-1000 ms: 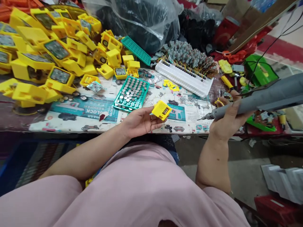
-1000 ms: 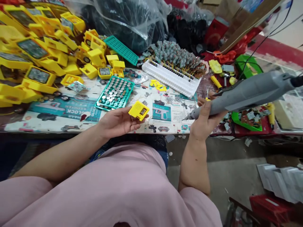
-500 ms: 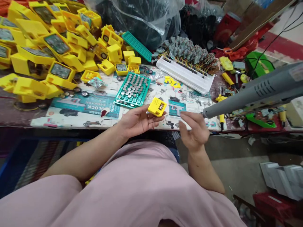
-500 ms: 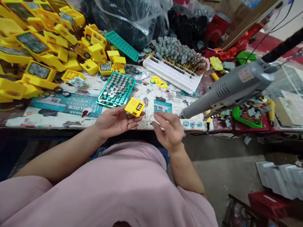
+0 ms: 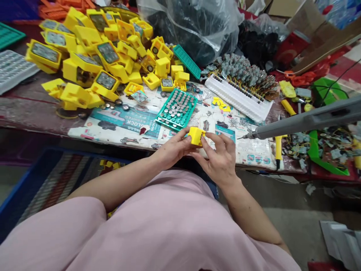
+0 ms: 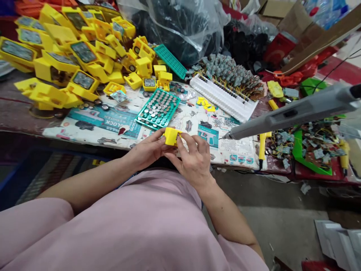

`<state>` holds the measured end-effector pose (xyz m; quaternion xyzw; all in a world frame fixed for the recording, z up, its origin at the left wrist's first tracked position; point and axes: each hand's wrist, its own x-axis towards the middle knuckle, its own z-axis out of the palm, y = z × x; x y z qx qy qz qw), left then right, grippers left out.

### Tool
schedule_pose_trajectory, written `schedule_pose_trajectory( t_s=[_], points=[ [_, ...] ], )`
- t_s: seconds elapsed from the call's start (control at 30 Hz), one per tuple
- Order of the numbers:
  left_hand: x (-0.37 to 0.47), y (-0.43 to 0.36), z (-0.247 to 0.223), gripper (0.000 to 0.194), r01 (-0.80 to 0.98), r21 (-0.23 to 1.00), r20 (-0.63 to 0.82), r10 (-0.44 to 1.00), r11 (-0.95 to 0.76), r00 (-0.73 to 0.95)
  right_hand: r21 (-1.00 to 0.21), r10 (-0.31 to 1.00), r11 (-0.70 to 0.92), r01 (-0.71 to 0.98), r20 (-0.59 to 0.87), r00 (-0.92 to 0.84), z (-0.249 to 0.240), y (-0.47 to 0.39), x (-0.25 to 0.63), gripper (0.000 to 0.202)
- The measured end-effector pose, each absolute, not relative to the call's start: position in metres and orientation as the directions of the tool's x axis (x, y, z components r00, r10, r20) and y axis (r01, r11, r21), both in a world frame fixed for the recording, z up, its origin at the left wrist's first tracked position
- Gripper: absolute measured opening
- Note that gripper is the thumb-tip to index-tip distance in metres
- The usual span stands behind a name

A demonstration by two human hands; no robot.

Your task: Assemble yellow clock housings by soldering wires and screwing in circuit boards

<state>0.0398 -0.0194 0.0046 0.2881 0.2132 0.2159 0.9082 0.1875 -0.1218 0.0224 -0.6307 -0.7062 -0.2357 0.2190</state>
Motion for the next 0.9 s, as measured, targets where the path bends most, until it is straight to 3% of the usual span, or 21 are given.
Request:
schedule_pose_trajectory(
  t_s=[0.2, 0.3, 0.37, 0.43, 0.5, 0.7, 0.9],
  points=[
    [0.022, -0.014, 0.001, 0.050, -0.246, 0.626, -0.244, 0.486, 0.740, 0.839, -0.005, 0.741, 0.250, 0.968, 0.645, -0.188, 0.021, -0.115, 0.180, 0.024],
    [0.015, -0.005, 0.003, 0.051, -0.218, 0.600, -0.247, 0.437, 0.770, 0.865, -0.195, 0.767, 0.319, 0.928, 0.629, -0.131, 0.027, -0.102, 0.202, 0.018],
    [0.011, 0.001, 0.006, 0.060, -0.202, 0.582, -0.263, 0.418, 0.788, 0.869, -0.311, 0.818, 0.198, 0.930, 0.576, 0.019, 0.032, -0.084, 0.228, 0.024],
    [0.008, 0.005, 0.010, 0.068, -0.203, 0.565, -0.286, 0.421, 0.800, 0.861, -0.263, 0.876, -0.042, 0.964, 0.455, 0.162, 0.033, -0.059, 0.259, 0.029],
    [0.006, 0.008, 0.013, 0.070, -0.207, 0.546, -0.315, 0.428, 0.812, 0.847, -0.065, 0.946, -0.214, 0.975, 0.235, 0.224, 0.031, -0.032, 0.286, 0.034],
    [0.009, 0.011, 0.016, 0.049, -0.237, 0.563, -0.371, 0.499, 0.792, 0.783, 0.071, 0.987, -0.156, 0.985, 0.049, 0.152, 0.023, 0.027, 0.308, 0.030],
    [0.013, 0.015, 0.021, 0.036, -0.271, 0.605, -0.352, 0.556, 0.749, 0.753, 0.096, 0.994, -0.112, 0.989, -0.008, 0.113, 0.029, 0.043, 0.308, 0.023]
  ],
)
